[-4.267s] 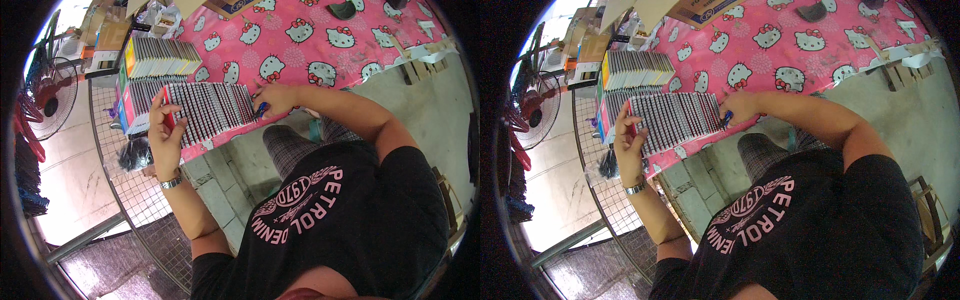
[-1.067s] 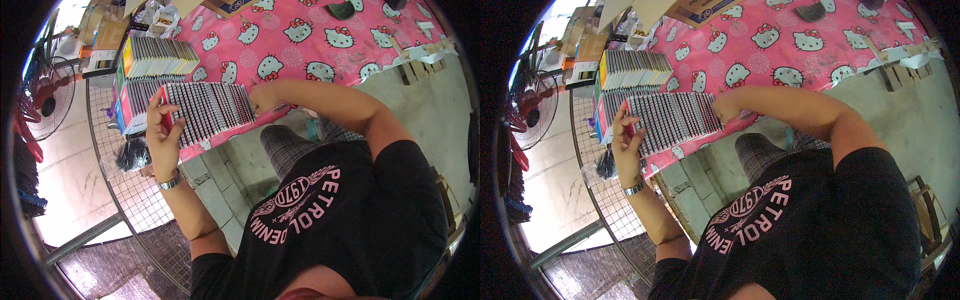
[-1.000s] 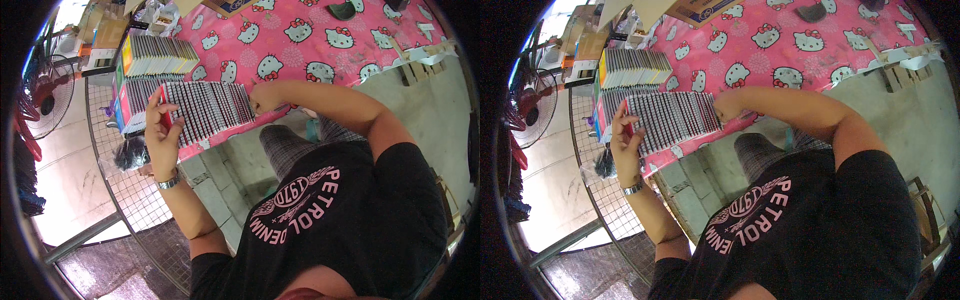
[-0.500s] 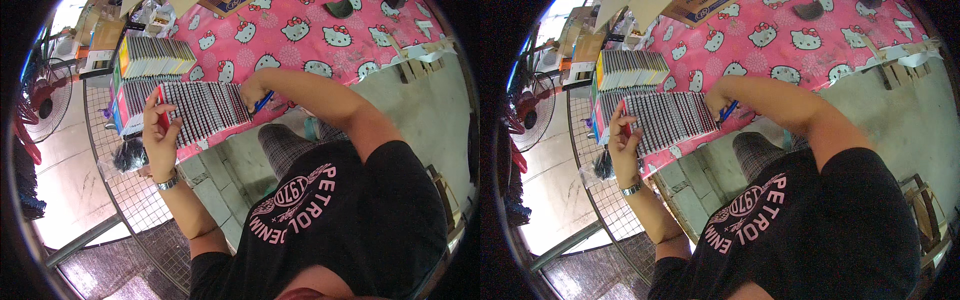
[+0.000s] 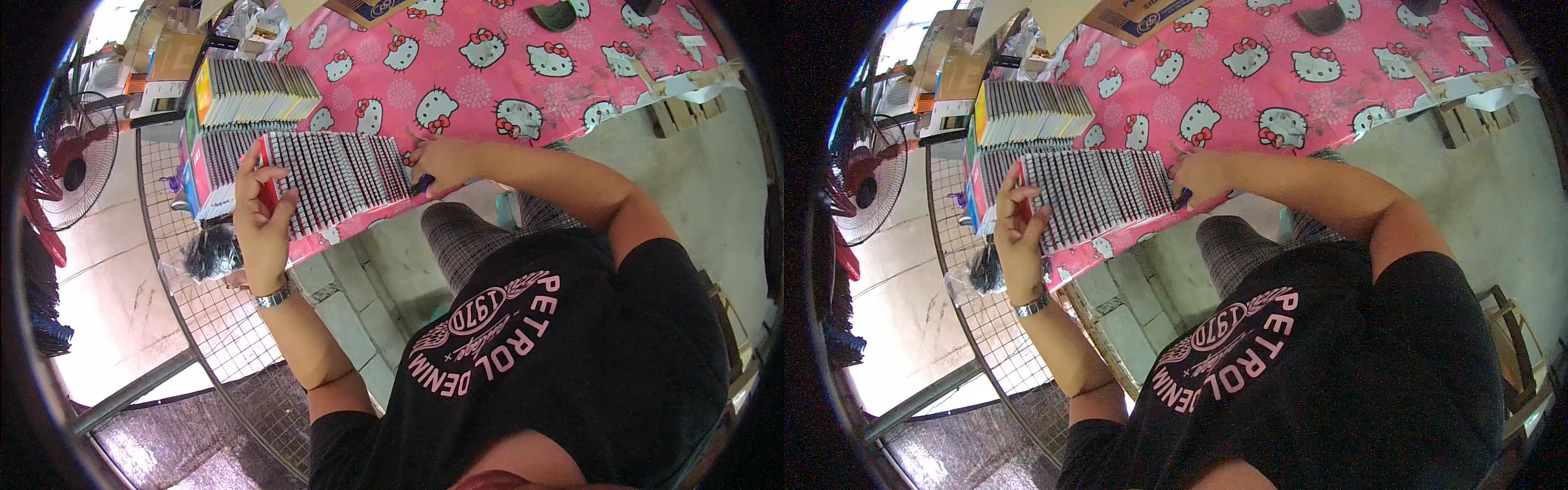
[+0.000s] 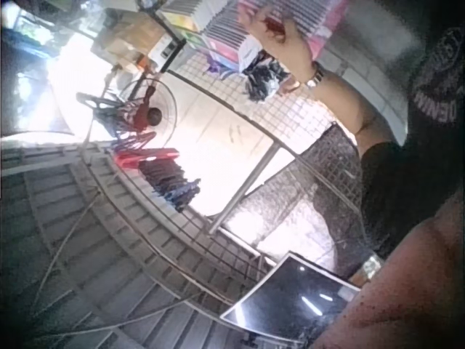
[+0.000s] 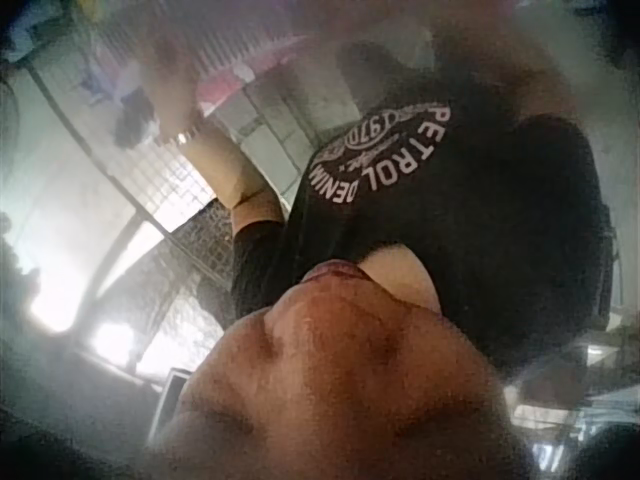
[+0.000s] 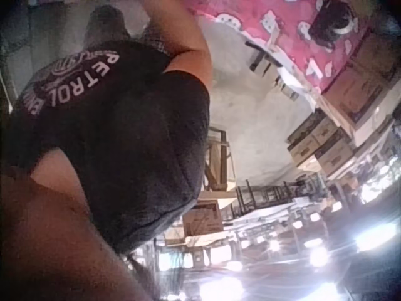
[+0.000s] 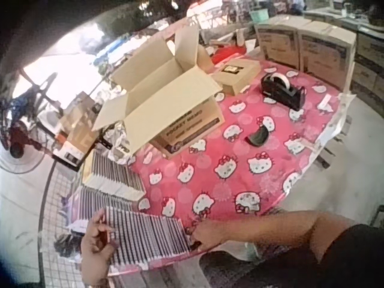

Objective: The person organizes stacks of small spiral-bound notebooks on a table, aligning the edges and using a pair of shears to trim excess material from the spiral spines.

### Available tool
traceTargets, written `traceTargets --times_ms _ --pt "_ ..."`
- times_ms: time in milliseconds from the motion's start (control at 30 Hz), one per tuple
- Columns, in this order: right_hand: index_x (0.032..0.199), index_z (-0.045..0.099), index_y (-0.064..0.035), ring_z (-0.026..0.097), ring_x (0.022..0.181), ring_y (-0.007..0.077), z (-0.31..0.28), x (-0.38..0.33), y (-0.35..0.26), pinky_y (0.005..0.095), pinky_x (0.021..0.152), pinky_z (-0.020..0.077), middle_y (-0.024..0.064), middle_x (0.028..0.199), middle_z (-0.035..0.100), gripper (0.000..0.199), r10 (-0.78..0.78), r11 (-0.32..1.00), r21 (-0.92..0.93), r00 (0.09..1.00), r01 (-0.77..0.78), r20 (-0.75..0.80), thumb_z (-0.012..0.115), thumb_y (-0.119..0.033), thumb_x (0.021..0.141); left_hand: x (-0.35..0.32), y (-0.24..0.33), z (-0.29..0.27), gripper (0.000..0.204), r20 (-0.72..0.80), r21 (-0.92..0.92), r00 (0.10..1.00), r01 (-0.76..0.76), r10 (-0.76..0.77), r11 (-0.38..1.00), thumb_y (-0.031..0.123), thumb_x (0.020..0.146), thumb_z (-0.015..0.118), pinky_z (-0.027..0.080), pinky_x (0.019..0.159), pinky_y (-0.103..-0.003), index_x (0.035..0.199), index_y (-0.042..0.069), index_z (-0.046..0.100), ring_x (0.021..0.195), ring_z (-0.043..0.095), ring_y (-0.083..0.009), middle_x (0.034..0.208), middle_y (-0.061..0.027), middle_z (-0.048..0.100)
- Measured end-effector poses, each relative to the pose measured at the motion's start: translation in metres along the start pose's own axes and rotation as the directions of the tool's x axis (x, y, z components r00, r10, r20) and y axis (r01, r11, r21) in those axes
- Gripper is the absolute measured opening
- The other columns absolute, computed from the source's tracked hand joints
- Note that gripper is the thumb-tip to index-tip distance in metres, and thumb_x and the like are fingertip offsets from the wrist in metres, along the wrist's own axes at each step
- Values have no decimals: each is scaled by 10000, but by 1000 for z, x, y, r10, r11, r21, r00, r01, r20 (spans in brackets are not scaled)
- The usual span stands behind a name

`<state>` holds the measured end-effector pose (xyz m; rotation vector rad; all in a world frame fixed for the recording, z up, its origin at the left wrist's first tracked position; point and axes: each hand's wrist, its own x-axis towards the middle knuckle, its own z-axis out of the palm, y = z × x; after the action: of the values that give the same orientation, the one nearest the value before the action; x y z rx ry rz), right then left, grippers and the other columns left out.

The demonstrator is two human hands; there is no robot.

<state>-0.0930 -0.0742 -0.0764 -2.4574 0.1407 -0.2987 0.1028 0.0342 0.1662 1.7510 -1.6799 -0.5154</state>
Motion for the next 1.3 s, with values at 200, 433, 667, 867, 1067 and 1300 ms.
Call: traceTargets --times_ms 200,433,667,867,1067,1300 --pt "970 717 -119 547 1133 326 -10 27 -9 509 949 413 129 1205 609 336 174 983 -21 897 -181 407 689 -305 691 0 1 2 313 -14 -43 999 29 -29 999 -97 739 596 278 1107 -349 1021 39 576 1360 356 -234 1487 -132 369" --pt "1020 705 -149 547 1139 321 -13 18 -3 510 931 423 112 1202 607 360 58 994 74 962 -80 267 684 -316 702 -2 0 -1 337 5 78 1000 0 0 997 -111 728 586 271 1106 -354 1027 45 577 1373 339 -242 1484 -134 372" --pt "1046 694 -169 500 1184 312 -3 13 -13 516 972 374 105 1195 578 406 102 990 -112 975 -81 198 711 -346 681 -1 0 0 347 -2 3 1000 5 -5 1000 -118 724 581 282 1098 -348 1028 48 581 1358 352 -229 1480 -132 372" --pt "961 716 -98 585 1037 329 -1 27 -12 491 875 440 148 1050 646 338 87 995 -71 954 -70 287 695 -321 709 -4 -1 0 353 -12 -35 1000 26 -27 999 -119 720 575 283 1093 -343 1028 53 581 1345 365 -226 1481 -132 371" --pt "889 712 -12 660 768 350 14 67 24 492 695 485 160 829 698 368 28 994 81 872 -78 489 691 -329 704 4 6 3 346 9 34 1000 13 -13 999 -120 719 562 282 1092 -342 1022 45 574 1347 363 -226 1486 -135 367" --pt "999 716 -145 567 1057 342 -22 13 -13 516 925 411 134 1088 630 372 87 996 -55 966 -76 243 709 -330 677 -6 -1 -1 335 -24 -11 999 35 -35 999 -115 721 571 286 1090 -339 1018 41 574 1348 362 -223 1486 -135 368"
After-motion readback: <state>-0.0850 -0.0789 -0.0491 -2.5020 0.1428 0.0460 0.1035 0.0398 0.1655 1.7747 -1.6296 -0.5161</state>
